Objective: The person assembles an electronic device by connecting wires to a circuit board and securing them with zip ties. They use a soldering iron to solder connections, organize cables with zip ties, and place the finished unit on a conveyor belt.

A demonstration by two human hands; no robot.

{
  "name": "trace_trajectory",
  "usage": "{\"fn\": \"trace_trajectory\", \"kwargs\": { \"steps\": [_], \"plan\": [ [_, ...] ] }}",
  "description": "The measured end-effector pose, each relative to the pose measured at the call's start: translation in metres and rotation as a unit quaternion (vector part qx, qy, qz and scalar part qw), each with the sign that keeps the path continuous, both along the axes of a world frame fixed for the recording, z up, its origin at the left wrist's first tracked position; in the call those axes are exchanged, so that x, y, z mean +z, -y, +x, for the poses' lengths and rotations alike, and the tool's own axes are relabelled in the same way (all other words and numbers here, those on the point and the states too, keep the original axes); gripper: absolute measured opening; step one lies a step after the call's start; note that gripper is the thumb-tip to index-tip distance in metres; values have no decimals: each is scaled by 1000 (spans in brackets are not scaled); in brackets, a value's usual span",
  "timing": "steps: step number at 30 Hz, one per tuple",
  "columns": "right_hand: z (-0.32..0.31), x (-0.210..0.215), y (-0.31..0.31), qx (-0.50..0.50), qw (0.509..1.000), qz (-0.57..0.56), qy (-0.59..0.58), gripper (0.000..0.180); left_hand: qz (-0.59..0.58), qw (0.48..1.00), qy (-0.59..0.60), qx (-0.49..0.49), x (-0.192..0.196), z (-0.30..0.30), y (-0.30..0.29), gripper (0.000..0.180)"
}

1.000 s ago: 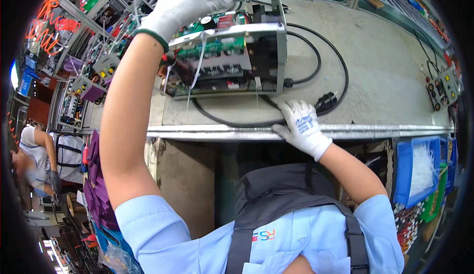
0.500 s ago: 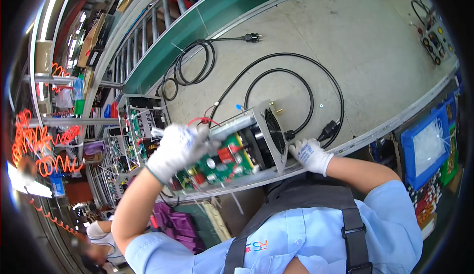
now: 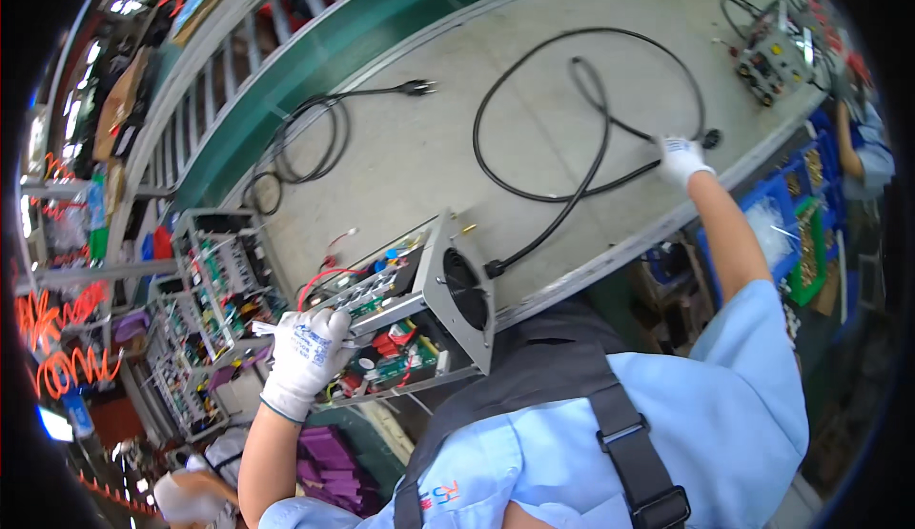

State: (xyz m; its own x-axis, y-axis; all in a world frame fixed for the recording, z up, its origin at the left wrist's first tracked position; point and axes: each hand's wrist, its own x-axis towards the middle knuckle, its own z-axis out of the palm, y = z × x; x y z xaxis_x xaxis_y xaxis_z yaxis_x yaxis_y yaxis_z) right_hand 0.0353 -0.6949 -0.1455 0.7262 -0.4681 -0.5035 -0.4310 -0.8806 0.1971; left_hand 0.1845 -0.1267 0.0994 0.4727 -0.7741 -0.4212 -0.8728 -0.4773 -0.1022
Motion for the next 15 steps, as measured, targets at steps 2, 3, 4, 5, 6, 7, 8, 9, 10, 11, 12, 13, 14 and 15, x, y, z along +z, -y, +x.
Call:
{"fn": "trace_trajectory", "kwargs": {
  "steps": [2,3,4,5,6,7,8,9,10,11,12,13,14,15],
  "plan": [
    [-16,0,2,-73,994,67,49,65,2,1000,-10,-3,-14,8,26,36],
    [-21,-3,1,-92,989,75,91,66,6,1000,-19,12,-19,12,40,36],
    [-26,-5,2,-118,979,85,145,64,26,999,-31,35,-20,16,53,37],
    [-30,-7,5,-152,966,90,187,62,-9,998,-5,64,-19,18,66,40],
    [-33,-10,10,-175,948,100,246,59,15,989,-37,143,-13,23,75,43],
    [-36,-11,18,-196,936,105,272,57,-39,984,-54,166,-9,26,86,48],
    [-38,-11,25,-215,922,112,301,56,-23,968,-68,242,-1,28,94,55],
    [-38,-11,33,-240,910,125,313,54,33,970,-25,238,4,30,104,66],
    [-37,-10,37,-207,907,161,331,51,7,968,-11,250,7,29,114,52],
    [-34,-10,39,-181,904,198,334,48,-73,968,12,239,5,26,128,43],
    [-31,-9,37,-146,891,243,355,45,-156,961,29,226,0,23,144,35],
    [-26,-9,28,-144,900,281,299,47,-230,955,46,179,-7,16,162,21],
    [-19,-10,19,-120,885,343,291,50,-260,951,33,165,-17,9,184,20],
    [-13,-12,3,-82,915,311,244,52,-292,945,15,149,-33,-1,210,21]
  ]
}}
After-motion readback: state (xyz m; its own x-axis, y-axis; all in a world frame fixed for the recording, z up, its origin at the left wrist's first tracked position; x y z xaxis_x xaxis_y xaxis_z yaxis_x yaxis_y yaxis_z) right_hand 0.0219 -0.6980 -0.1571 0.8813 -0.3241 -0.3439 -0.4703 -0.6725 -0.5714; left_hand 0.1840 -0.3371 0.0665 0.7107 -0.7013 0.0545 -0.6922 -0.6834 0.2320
